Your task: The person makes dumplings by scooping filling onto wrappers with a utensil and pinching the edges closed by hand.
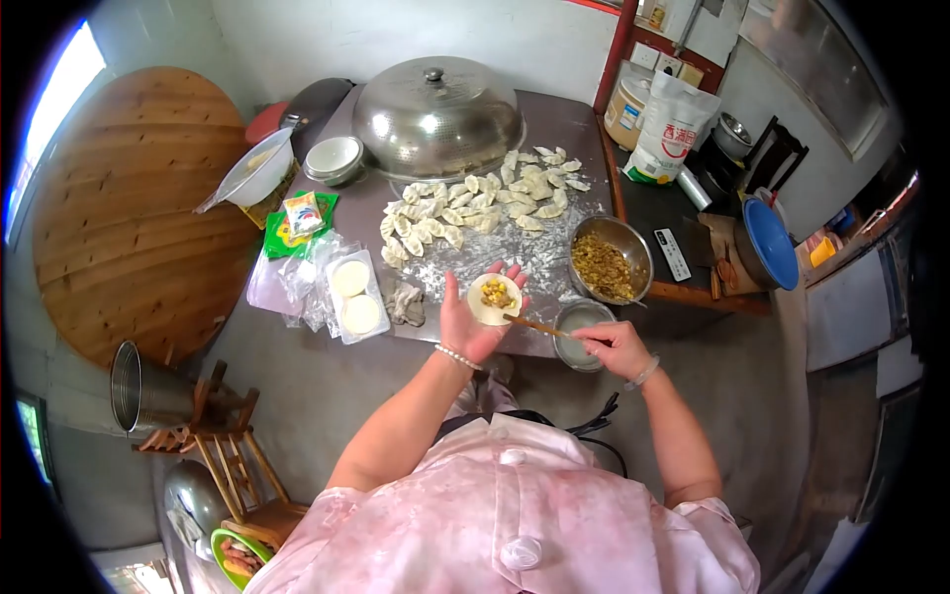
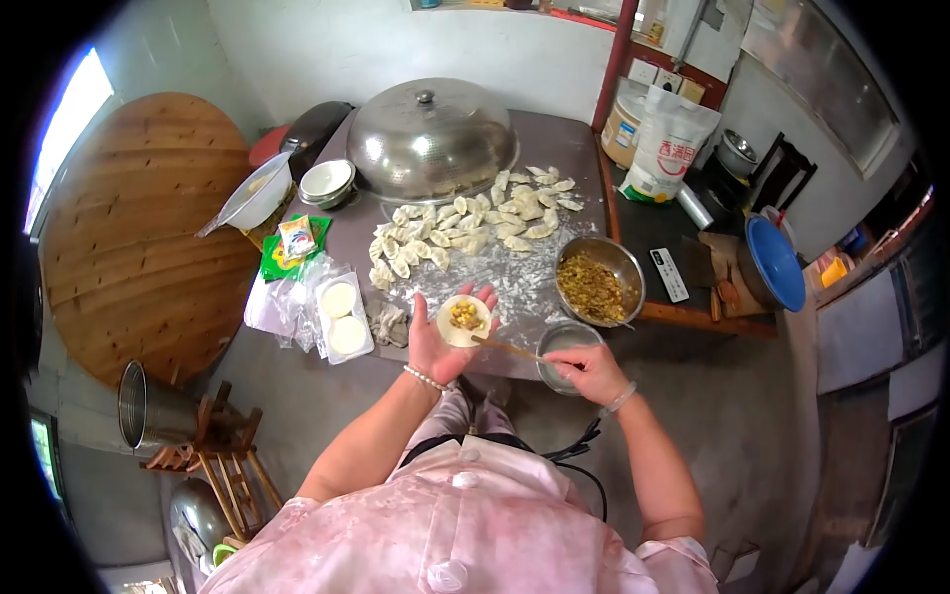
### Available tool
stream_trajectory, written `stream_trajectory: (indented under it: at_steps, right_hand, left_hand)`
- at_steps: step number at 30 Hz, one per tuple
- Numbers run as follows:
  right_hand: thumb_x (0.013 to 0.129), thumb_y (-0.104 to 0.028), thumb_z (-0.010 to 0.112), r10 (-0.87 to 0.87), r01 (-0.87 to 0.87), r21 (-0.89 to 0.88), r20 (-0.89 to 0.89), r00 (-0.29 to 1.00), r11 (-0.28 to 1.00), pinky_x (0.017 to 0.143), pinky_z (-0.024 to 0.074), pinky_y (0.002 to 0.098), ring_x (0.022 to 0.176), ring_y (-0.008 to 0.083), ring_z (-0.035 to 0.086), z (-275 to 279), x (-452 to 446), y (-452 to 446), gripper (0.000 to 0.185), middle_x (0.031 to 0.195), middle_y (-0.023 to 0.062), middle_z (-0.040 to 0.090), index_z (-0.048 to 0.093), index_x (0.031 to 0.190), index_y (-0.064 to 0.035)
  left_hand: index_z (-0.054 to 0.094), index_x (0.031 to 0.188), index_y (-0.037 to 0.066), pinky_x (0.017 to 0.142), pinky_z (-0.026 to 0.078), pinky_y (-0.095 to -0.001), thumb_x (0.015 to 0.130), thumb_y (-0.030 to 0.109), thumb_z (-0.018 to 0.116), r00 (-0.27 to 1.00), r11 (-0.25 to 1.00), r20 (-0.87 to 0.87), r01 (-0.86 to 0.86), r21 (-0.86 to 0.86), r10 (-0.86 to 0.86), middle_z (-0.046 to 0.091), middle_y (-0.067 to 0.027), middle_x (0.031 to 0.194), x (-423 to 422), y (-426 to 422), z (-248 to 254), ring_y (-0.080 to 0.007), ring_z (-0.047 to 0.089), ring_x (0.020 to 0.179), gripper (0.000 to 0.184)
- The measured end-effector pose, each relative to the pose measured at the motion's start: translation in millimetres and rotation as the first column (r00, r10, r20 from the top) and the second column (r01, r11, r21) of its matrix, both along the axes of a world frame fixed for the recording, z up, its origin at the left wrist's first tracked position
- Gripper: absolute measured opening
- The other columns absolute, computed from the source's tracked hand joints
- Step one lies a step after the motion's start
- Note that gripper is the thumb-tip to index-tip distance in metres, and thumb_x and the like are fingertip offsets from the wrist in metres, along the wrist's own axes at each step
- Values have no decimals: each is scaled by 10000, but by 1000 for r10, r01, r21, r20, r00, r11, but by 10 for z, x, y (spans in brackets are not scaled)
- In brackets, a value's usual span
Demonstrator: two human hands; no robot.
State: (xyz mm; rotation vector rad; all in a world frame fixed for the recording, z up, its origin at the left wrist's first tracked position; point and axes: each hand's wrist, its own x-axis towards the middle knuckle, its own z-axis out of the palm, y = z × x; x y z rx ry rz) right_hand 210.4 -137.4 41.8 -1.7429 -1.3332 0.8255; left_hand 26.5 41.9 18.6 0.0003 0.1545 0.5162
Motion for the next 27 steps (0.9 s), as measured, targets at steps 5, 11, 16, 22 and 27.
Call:
stream_trajectory:
  at_steps: [5,11,16,22,27]
  right_hand:
    - [779,-27,608,57,-60,47,79,995,997,589,463,274,629,171,603,-35,-117,89,200,736,102,643,676,965,-49]
    - [768,-42,622,76,-86,54,163,984,995,609,472,297,663,224,616,53,-179,188,195,778,125,649,675,955,-49]
    - [767,-30,616,39,-49,77,127,991,996,616,475,296,680,231,624,84,-184,155,197,794,126,652,673,956,-42]
    - [765,-27,612,-7,-24,134,223,975,991,615,475,319,676,260,614,300,-254,152,190,766,134,637,669,946,-40]
    - [773,-34,593,-10,-63,185,372,928,981,607,469,359,661,305,590,110,-459,150,217,745,146,613,647,983,-41]
  left_hand:
    - [328,1350,64,1005,325,-487,864,660,278,1000,1000,-13,6,19,-6,373,-152,1377,19,-20,-78,-310,378,1255,771]
    - [315,1364,68,1017,314,-486,861,667,267,999,999,-31,9,46,-8,366,-151,1383,38,-49,-69,-312,373,1258,783]
    - [305,1370,68,1019,312,-480,855,681,242,999,999,-35,20,34,-19,355,-153,1391,26,-72,-28,-311,369,1261,803]
    - [295,1380,74,1018,308,-475,849,693,221,999,998,-14,37,51,-36,349,-142,1400,29,-93,-101,-297,358,1270,820]
    - [325,1365,72,1014,308,-469,846,700,204,999,999,-43,5,48,-3,365,-128,1394,62,-120,-74,-285,370,1259,824]
